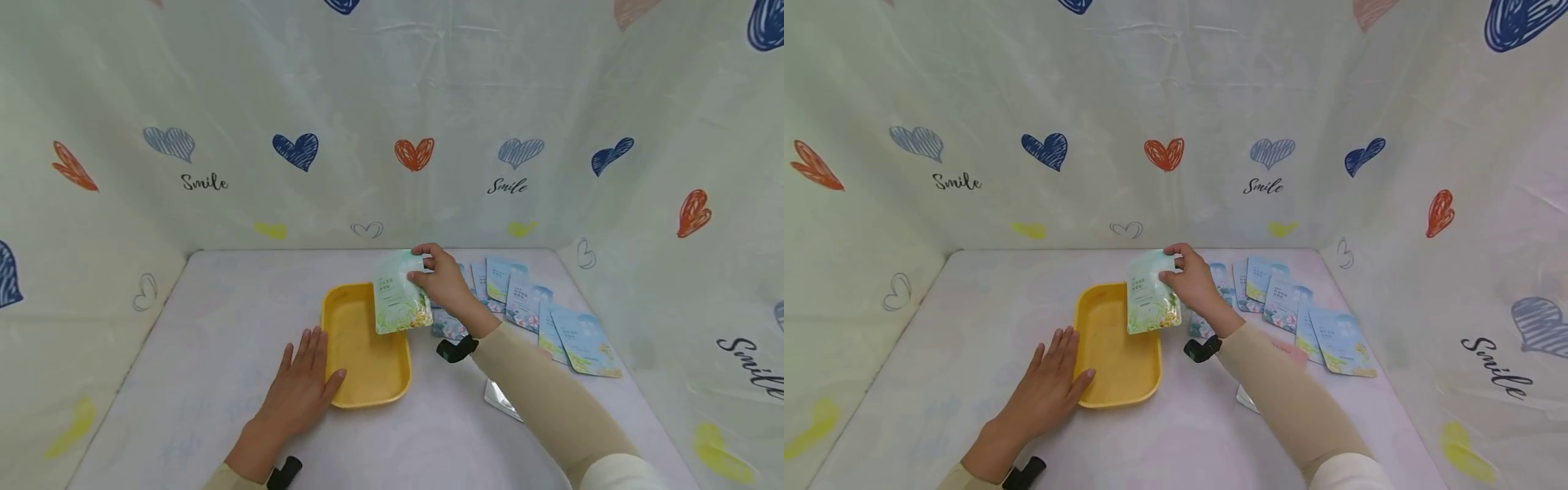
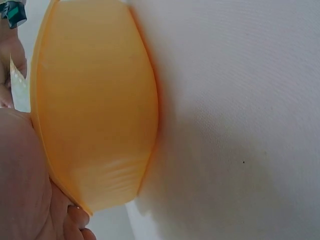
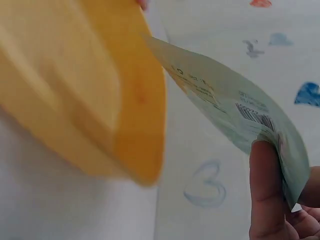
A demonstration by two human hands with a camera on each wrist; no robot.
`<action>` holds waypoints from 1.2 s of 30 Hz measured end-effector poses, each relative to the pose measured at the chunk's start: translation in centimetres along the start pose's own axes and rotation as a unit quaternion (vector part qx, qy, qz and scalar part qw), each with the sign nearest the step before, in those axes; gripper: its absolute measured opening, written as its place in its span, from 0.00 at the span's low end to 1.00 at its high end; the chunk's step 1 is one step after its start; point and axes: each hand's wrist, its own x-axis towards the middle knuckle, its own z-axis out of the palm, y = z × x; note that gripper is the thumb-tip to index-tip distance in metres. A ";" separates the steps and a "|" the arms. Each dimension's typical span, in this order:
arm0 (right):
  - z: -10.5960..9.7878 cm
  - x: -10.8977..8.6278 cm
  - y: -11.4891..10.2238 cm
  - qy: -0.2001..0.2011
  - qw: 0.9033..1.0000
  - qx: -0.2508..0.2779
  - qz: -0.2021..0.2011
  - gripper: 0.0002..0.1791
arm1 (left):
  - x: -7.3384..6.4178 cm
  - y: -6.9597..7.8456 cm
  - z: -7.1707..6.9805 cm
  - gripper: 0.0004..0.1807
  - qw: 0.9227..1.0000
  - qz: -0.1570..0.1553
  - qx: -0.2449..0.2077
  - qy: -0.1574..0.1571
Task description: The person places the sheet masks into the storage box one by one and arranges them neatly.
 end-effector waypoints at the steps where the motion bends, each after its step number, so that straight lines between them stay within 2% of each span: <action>1: 0.6 -0.1 0.0 -0.006 1.000 0.008 0.003 0.24 | 0.0 0.0 0.0 0.47 1.000 -0.001 0.000 -0.003; 7: 4.4 -0.2 0.2 -0.039 0.998 0.039 0.026 0.22 | -0.1 0.0 -0.3 0.45 1.000 0.003 0.003 0.001; 12: 7.4 -0.1 0.7 -0.067 0.997 0.012 0.033 0.20 | -0.2 -0.1 -0.5 0.43 1.000 0.010 0.006 0.017; 16: 8.9 -0.3 1.3 -0.075 0.997 -0.024 0.026 0.19 | -0.1 0.0 -0.4 0.44 1.000 0.014 0.004 0.021; 26: 10.1 -0.5 2.3 -0.093 0.992 -0.080 0.009 0.19 | 0.0 0.0 -0.1 0.44 0.999 0.021 0.006 0.024; 32: 10.0 -0.4 2.3 -0.103 0.985 -0.139 -0.017 0.19 | 0.1 0.0 0.0 0.44 0.999 0.023 0.005 0.025; 36: 9.8 -0.2 2.4 -0.119 0.984 -0.130 -0.010 0.20 | 0.0 -0.1 0.0 0.44 0.999 0.023 0.002 0.026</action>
